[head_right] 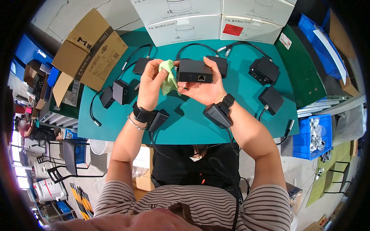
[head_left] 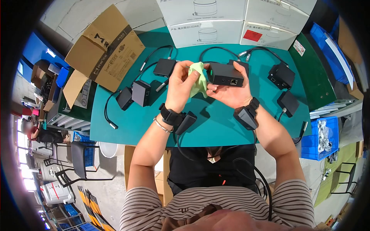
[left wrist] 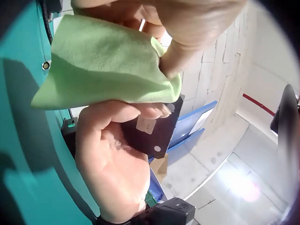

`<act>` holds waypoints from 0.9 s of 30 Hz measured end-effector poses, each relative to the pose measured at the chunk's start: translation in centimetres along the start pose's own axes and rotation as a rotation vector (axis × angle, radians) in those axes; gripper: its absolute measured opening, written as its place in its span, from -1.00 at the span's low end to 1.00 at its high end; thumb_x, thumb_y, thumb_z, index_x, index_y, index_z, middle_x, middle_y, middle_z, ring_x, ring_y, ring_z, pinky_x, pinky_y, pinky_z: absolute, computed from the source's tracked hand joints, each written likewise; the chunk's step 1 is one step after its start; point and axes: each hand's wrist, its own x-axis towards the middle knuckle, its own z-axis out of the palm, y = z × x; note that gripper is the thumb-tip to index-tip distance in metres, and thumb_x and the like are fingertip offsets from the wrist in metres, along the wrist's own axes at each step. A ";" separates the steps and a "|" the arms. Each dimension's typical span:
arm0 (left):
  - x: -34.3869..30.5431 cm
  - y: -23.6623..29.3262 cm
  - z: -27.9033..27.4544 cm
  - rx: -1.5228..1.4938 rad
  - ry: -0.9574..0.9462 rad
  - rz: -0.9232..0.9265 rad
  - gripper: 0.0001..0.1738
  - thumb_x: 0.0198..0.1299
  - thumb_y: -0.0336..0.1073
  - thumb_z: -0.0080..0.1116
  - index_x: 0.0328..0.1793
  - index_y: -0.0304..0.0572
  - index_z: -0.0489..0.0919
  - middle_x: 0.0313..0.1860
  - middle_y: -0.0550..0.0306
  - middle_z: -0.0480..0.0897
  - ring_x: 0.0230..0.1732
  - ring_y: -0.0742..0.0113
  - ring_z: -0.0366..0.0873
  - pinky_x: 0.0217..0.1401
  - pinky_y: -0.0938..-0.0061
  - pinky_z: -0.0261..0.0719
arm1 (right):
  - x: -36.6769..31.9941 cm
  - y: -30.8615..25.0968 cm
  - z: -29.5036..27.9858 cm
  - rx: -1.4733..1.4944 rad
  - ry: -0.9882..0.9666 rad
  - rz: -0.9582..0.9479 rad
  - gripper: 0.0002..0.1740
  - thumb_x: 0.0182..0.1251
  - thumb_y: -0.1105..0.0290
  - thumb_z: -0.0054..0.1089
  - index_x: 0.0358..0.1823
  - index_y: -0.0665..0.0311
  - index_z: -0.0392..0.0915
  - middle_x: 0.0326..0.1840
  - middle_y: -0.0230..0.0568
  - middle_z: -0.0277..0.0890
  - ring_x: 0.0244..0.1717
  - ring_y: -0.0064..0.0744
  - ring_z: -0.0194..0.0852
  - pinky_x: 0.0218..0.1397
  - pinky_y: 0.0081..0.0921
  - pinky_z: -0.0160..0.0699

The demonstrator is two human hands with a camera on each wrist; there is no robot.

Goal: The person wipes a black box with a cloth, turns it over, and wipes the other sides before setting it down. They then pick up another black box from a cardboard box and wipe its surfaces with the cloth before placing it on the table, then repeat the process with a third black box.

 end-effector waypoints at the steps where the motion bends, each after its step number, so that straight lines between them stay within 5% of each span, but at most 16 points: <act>1: 0.0 0.0 -0.1 -0.005 0.001 0.000 -0.74 0.36 -0.29 0.11 0.09 -0.22 0.44 -0.17 0.27 0.60 -0.20 0.58 0.49 -0.13 0.63 0.46 | 0.0 0.0 0.1 -0.014 -0.017 -0.007 -0.22 0.25 -0.22 -0.03 0.17 0.39 0.44 -0.19 -0.15 0.46 -0.29 -0.29 0.34 -0.10 -0.34 0.37; 4: 0.0 0.1 -0.3 -0.019 0.023 -0.088 -0.74 0.37 -0.28 0.08 0.10 -0.20 0.41 -0.17 0.26 0.58 -0.21 0.58 0.49 -0.15 0.63 0.45 | 0.0 -0.1 0.0 -0.010 -0.043 -0.010 -0.24 0.27 -0.17 -0.04 0.19 0.41 0.42 -0.19 -0.14 0.46 -0.30 -0.26 0.31 -0.13 -0.34 0.37; 8: -0.1 0.1 -0.4 -0.009 -0.213 -0.200 -0.64 0.43 -0.24 -0.06 0.26 -0.22 0.43 -0.05 0.28 0.56 -0.12 0.59 0.49 -0.04 0.60 0.49 | -0.1 -0.1 -0.4 -0.029 -0.031 0.002 -0.31 0.29 -0.14 -0.05 0.13 0.35 0.46 -0.15 -0.15 0.49 -0.27 -0.25 0.36 -0.13 -0.32 0.39; 10: 0.0 -0.1 -0.4 -0.026 -0.235 -0.219 -0.61 0.43 -0.23 -0.06 0.30 -0.22 0.41 -0.01 0.27 0.56 -0.08 0.58 0.49 0.00 0.58 0.50 | -0.2 -0.1 -1.0 -0.067 0.027 -0.047 -0.43 0.31 -0.09 -0.05 0.12 0.21 0.47 0.11 -0.23 0.48 -0.15 -0.24 0.46 -0.10 -0.22 0.45; 12: 0.0 -0.1 -0.6 -0.035 -0.274 -0.253 -0.53 0.43 -0.24 -0.08 0.41 -0.21 0.33 0.04 0.25 0.55 -0.03 0.55 0.51 0.06 0.56 0.50 | -0.3 -0.2 -1.2 -0.088 0.037 -0.045 -0.46 0.32 -0.07 -0.05 0.11 0.16 0.48 0.11 -0.21 0.49 -0.07 -0.20 0.49 -0.07 -0.15 0.49; 17: 0.0 0.1 -0.7 -0.093 -0.288 -0.303 -0.56 0.40 -0.26 -0.07 0.35 -0.23 0.38 0.00 0.24 0.57 -0.07 0.55 0.51 0.01 0.56 0.50 | -0.2 -0.2 -1.9 -0.158 -0.045 -0.025 -0.48 0.33 -0.06 -0.06 0.11 0.13 0.49 0.14 -0.19 0.49 0.04 -0.16 0.50 0.00 -0.05 0.53; 27: -0.1 0.3 -0.6 -0.184 -0.357 -0.334 -0.61 0.34 -0.28 -0.03 0.22 -0.31 0.45 -0.08 0.25 0.58 -0.11 0.55 0.50 0.00 0.59 0.45 | 0.0 -0.2 0.1 -0.231 0.045 -0.062 -0.26 0.30 -0.14 -0.15 0.25 0.34 0.40 0.16 -0.24 0.50 0.00 -0.40 0.48 -0.05 -0.37 0.50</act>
